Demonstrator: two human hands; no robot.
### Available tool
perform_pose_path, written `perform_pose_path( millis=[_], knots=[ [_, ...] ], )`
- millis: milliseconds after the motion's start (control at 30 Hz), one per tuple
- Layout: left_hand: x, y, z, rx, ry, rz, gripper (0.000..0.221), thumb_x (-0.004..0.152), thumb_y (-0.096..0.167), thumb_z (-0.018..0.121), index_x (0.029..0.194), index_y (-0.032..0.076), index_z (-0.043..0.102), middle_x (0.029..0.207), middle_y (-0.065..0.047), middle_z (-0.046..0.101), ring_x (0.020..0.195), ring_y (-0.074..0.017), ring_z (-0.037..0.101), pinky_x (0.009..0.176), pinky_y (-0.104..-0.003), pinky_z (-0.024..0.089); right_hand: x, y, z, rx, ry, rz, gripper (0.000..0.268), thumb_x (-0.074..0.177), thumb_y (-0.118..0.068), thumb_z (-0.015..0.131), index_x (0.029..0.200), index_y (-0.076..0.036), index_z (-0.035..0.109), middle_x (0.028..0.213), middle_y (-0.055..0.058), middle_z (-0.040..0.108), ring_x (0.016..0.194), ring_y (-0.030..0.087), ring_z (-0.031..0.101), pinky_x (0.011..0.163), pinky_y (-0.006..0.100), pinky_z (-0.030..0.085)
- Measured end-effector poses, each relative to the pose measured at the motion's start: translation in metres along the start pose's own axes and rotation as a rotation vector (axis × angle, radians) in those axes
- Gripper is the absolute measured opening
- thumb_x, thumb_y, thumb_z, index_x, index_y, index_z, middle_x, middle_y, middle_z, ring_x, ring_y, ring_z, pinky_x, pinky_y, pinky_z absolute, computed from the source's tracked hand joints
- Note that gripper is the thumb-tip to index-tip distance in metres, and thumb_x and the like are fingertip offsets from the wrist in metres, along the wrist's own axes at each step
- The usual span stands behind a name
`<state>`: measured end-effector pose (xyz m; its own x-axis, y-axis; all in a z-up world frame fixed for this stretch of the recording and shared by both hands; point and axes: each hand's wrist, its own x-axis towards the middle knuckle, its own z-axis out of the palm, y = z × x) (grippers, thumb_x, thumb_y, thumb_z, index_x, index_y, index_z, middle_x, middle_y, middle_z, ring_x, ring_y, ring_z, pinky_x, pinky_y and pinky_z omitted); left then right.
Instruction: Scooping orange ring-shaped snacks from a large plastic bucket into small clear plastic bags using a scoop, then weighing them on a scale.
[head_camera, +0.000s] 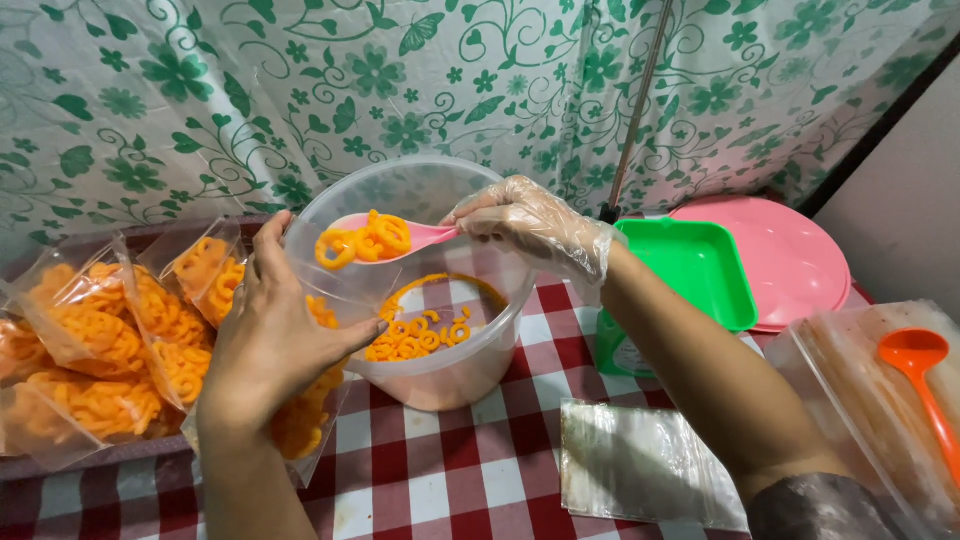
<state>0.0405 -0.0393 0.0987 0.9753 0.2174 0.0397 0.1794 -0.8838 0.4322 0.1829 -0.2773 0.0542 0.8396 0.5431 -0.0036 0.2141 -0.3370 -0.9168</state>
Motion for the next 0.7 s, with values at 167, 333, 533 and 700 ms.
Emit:
perform_pose_path(
  millis=[167, 333, 533, 700],
  knots=[
    [0.002, -0.005, 0.001, -0.007, 0.008, 0.027, 0.128, 0.064, 0.045, 0.092, 0.159, 0.014, 0.011, 0.158, -0.014, 0.041, 0.130, -0.0385, 0.055, 0.088, -0.058, 0.054, -0.006, -0.005, -0.001, 0.089, 0.029, 0.012, 0.035, 0.085, -0.017, 0.064, 0.111, -0.004, 0.084, 0.060, 0.001, 0.051, 0.057, 0.008, 0.039, 0.052, 0.024, 0.027],
    [-0.001, -0.007, 0.001, -0.037, 0.015, 0.009, 0.127, 0.064, 0.043, 0.092, 0.158, 0.016, 0.011, 0.158, -0.014, 0.040, 0.127, -0.0382, 0.058, 0.087, -0.057, 0.055, -0.012, -0.018, 0.001, 0.074, 0.122, 0.086, 0.037, 0.083, -0.017, 0.061, 0.109, -0.004, 0.084, 0.063, 0.000, 0.051, 0.055, 0.010, 0.035, 0.051, 0.025, 0.027],
    [-0.009, -0.034, 0.012, -0.138, 0.142, 0.048, 0.125, 0.062, 0.039, 0.094, 0.154, 0.016, 0.014, 0.164, -0.021, 0.031, 0.137, -0.0461, 0.045, 0.096, -0.061, 0.045, -0.015, -0.016, 0.001, -0.240, 0.178, 0.008, 0.039, 0.089, -0.030, 0.059, 0.113, -0.011, 0.083, 0.069, 0.000, 0.062, 0.056, 0.011, 0.045, 0.054, 0.026, 0.037],
    [-0.036, -0.057, 0.016, -0.277, 0.353, 0.218, 0.118, 0.064, 0.028, 0.094, 0.151, 0.005, 0.017, 0.163, -0.022, 0.029, 0.148, -0.0412, 0.036, 0.112, -0.050, 0.037, -0.002, -0.016, 0.023, -0.910, 0.235, -0.155, 0.038, 0.085, -0.027, 0.051, 0.106, -0.027, 0.083, 0.084, 0.008, 0.079, 0.072, 0.033, 0.072, 0.063, 0.048, 0.054]
  ],
)
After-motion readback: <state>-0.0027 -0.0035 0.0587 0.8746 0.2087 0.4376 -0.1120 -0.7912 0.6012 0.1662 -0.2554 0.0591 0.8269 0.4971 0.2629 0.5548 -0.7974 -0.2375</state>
